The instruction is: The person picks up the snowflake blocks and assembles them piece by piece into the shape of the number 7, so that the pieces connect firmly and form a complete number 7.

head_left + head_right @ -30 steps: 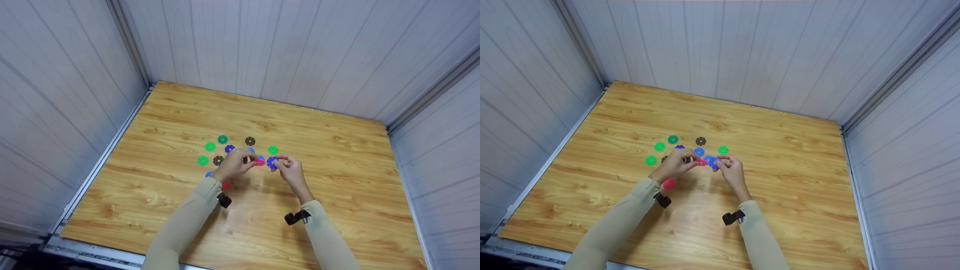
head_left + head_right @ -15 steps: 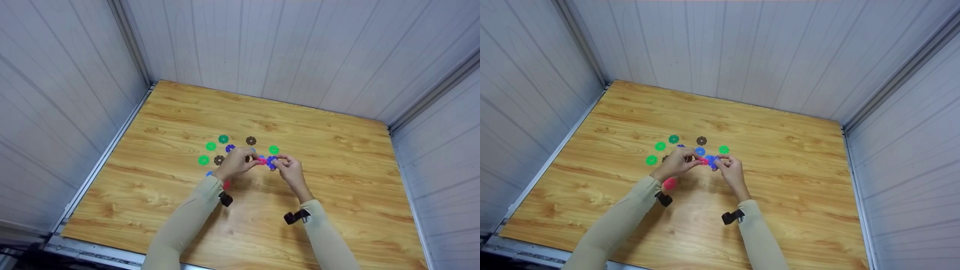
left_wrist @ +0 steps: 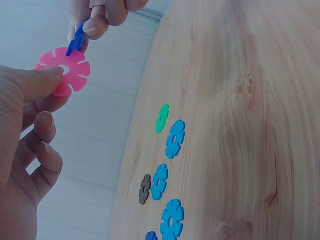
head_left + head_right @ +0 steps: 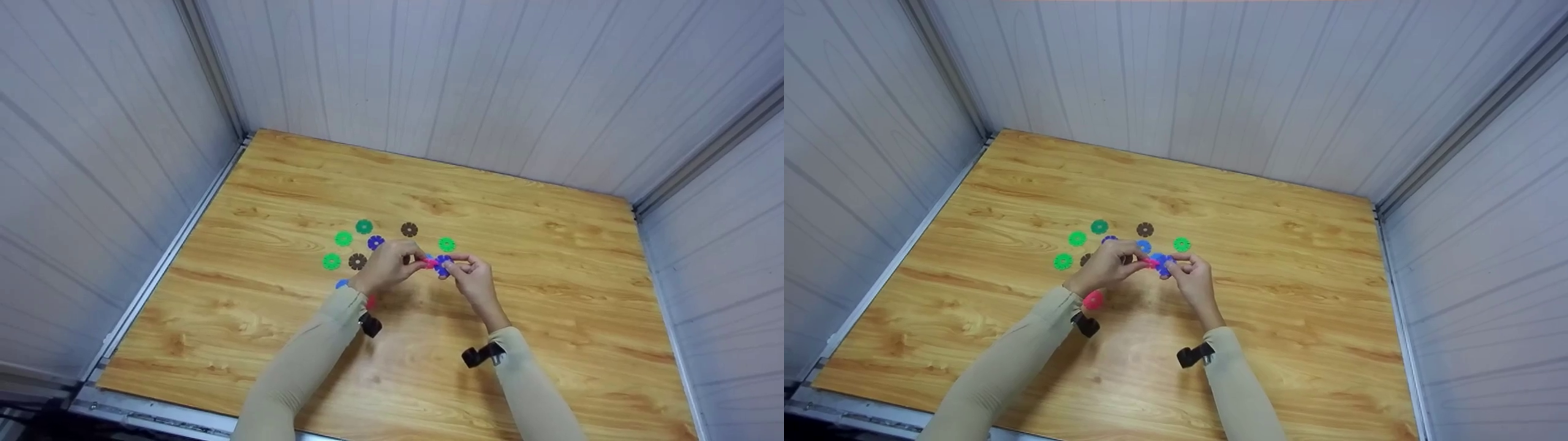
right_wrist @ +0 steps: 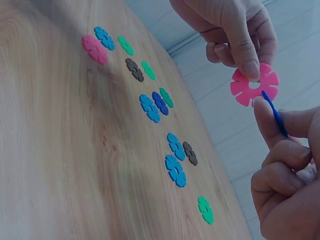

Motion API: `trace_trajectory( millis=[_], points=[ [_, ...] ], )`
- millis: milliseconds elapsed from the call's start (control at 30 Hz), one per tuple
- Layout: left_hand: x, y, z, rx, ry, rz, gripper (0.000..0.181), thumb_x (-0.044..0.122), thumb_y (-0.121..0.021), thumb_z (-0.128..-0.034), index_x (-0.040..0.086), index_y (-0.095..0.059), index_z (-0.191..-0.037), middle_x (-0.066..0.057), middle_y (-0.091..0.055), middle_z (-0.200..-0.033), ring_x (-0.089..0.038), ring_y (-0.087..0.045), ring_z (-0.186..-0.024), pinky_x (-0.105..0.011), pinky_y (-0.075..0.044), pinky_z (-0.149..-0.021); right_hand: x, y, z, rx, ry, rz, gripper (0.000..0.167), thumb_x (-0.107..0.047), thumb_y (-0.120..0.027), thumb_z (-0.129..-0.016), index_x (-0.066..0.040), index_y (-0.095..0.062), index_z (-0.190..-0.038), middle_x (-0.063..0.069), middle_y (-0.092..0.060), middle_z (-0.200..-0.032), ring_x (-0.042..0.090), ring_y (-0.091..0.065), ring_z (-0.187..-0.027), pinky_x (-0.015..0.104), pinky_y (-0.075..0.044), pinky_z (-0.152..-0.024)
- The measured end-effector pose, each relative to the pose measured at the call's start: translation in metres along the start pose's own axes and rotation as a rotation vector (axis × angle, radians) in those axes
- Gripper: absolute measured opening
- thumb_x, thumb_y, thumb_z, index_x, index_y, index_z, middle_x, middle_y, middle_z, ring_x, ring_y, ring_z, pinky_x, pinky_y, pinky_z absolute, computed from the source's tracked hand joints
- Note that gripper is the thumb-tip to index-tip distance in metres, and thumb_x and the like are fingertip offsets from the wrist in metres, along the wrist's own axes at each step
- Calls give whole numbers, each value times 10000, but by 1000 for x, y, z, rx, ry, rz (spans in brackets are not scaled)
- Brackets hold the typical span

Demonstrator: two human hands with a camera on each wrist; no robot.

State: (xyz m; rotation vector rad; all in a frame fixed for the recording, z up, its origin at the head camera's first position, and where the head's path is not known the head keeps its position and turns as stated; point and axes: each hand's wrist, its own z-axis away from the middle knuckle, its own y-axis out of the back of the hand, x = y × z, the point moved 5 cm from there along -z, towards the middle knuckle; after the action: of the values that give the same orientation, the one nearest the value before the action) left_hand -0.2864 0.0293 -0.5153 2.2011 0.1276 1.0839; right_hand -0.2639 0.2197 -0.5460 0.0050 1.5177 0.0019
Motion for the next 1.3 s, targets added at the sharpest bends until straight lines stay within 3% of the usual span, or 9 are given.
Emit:
trace_trajectory(
  millis=[233, 333, 867, 1300],
  points=[
    [2, -2, -1, -1, 2, 19, 42, 127, -734, -910, 101, -757, -933, 28, -684, -858, -74, -566, -680, -226, -473, -583, -1, -2, -1, 18, -25, -12, 265, -33, -679, -931, 124, -603, -1131, 101, -699, -697, 38, -332, -395, 173, -241, -389],
    [4, -2, -2, 6, -23, 6, 46, 121, -724, -918, 84, -750, -927, 10, -681, -857, -84, -586, -695, -224, -488, -603, -1, -3, -1, 30, -22, -40, 228, 11, -664, -924, 135, -599, -1104, 84, -692, -677, 33, -328, -390, 165, -236, -387],
    [9, -7, -5, 1, -68, 4, 57, 127, -727, -916, 77, -753, -919, 2, -679, -855, -77, -603, -724, -204, -503, -634, -2, 1, 1, 89, -59, -113, 84, 77, -622, -927, 84, -630, -1011, 60, -666, -658, 47, -387, -424, 158, -242, -400],
    [8, -14, -3, 42, -124, 21, 51, 103, -730, -911, 71, -725, -872, -9, -672, -820, -89, -589, -697, -224, -493, -605, 3, 3, 3, 74, -43, -119, 78, 97, -614, -922, 84, -625, -999, 68, -672, -666, 50, -392, -414, 156, -244, -392]
  ],
)
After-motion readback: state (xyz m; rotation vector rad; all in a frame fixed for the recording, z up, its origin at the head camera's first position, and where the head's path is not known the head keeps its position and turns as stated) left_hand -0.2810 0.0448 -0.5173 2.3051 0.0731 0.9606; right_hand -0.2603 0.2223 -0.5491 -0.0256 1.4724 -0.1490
